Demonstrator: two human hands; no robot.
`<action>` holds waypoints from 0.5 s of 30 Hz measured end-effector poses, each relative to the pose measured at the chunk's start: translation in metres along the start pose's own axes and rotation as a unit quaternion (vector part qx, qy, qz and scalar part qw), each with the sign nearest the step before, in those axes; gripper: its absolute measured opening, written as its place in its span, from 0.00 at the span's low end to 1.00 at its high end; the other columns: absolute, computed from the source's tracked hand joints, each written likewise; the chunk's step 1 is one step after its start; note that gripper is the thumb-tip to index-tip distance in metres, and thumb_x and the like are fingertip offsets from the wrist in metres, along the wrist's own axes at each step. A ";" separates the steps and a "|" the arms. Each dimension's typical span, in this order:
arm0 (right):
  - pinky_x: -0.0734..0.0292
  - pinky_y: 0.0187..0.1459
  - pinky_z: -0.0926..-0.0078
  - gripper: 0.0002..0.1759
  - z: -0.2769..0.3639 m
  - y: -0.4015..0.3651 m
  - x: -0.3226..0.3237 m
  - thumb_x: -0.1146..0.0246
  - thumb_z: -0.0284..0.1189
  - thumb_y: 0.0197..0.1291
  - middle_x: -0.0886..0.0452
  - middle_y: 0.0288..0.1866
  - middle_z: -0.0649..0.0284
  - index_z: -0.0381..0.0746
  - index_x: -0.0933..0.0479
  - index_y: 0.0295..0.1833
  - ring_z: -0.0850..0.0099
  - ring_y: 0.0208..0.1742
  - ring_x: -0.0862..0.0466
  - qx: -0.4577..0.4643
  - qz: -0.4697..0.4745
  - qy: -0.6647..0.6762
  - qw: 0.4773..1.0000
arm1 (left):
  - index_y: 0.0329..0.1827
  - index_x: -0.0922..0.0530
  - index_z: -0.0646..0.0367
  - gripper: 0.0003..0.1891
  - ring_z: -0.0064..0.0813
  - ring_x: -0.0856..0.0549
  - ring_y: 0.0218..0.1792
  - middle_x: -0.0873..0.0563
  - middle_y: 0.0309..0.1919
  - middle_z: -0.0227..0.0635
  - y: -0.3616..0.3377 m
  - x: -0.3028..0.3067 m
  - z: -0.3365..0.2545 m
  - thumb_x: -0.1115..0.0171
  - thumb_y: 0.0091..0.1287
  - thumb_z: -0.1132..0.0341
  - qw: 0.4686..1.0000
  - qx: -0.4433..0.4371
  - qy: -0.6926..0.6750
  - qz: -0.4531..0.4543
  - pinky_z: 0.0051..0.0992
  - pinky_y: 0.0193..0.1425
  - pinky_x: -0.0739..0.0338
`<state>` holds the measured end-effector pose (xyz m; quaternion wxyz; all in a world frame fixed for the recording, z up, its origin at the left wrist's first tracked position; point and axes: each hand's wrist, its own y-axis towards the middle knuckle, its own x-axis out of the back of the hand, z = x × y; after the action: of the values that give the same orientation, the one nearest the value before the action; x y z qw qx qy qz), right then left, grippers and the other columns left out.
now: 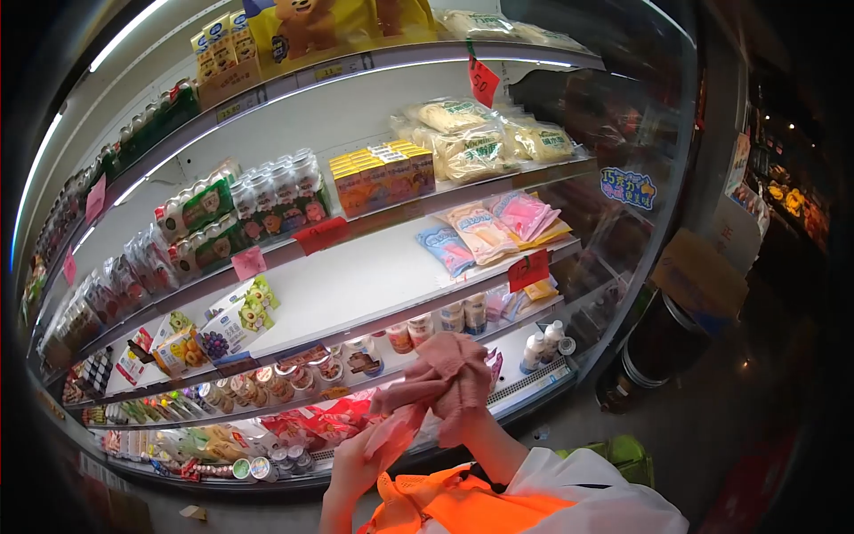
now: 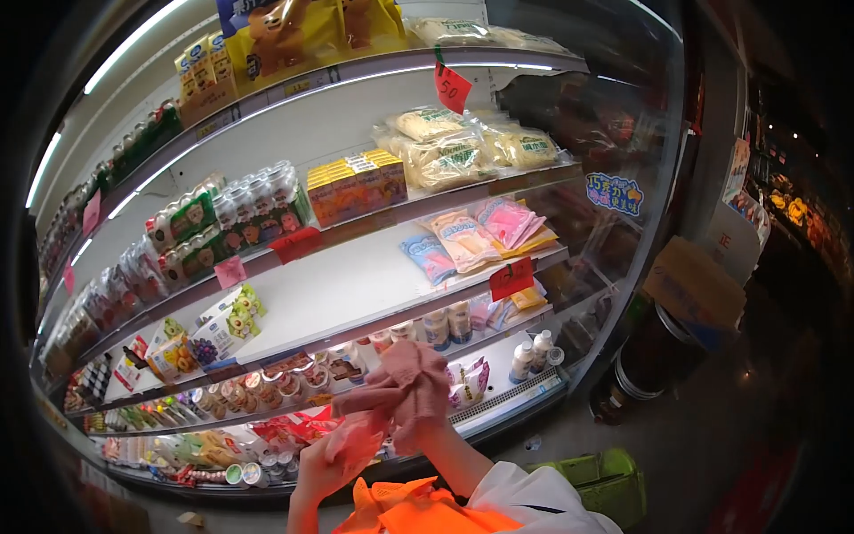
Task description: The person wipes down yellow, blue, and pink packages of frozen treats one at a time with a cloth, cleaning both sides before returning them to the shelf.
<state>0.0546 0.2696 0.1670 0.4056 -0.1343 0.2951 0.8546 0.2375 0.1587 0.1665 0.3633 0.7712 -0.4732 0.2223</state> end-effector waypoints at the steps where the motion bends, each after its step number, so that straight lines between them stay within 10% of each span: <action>1: 0.30 0.37 0.79 0.14 -0.010 0.004 0.008 0.44 0.40 0.52 0.28 0.31 0.63 0.41 0.32 0.38 0.70 0.35 0.25 -0.004 -0.043 0.070 0.997 | 0.45 0.24 0.60 0.18 0.42 0.18 0.38 0.18 0.36 0.44 -0.003 0.005 0.006 0.42 0.48 0.77 0.999 0.002 -0.045 -0.029 0.29 0.41 0.25; 5: 0.31 0.40 0.81 0.14 -0.009 0.008 0.018 0.46 0.38 0.54 0.28 0.34 0.64 0.40 0.31 0.40 0.72 0.38 0.26 -0.011 -0.078 0.147 0.986 | 0.43 0.24 0.64 0.17 0.38 0.18 0.38 0.17 0.36 0.39 -0.002 0.016 0.006 0.43 0.48 0.79 0.987 -0.050 -0.050 -0.142 0.29 0.41 0.25; 10: 0.31 0.43 0.81 0.16 -0.004 -0.021 0.000 0.49 0.39 0.58 0.27 0.37 0.63 0.39 0.32 0.45 0.72 0.41 0.26 -0.064 0.135 -0.294 0.944 | 0.42 0.22 0.54 0.15 0.25 0.20 0.44 0.18 0.42 0.28 0.020 0.034 0.002 0.40 0.49 0.71 0.935 -0.287 0.201 -0.058 0.26 0.45 0.28; 13: 0.31 0.44 0.81 0.17 -0.021 -0.030 -0.011 0.51 0.39 0.61 0.26 0.39 0.63 0.38 0.33 0.48 0.73 0.42 0.26 -0.222 0.223 -0.366 0.876 | 0.41 0.22 0.48 0.13 0.19 0.21 0.44 0.19 0.43 0.21 0.031 0.044 -0.007 0.41 0.51 0.66 0.880 -0.367 0.301 -0.028 0.23 0.46 0.30; 15: 0.32 0.46 0.80 0.21 -0.055 -0.036 -0.006 0.54 0.42 0.63 0.26 0.44 0.62 0.39 0.36 0.55 0.73 0.45 0.26 -0.377 0.209 -0.180 0.884 | 0.44 0.23 0.47 0.14 0.18 0.22 0.44 0.21 0.46 0.19 0.035 0.045 -0.007 0.43 0.53 0.65 0.829 -0.434 0.353 -0.003 0.22 0.46 0.31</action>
<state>0.0859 0.2498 0.1126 0.1825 -0.0556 -0.1060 0.9759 0.2270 0.1284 0.2135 0.8034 0.4049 -0.3577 0.2503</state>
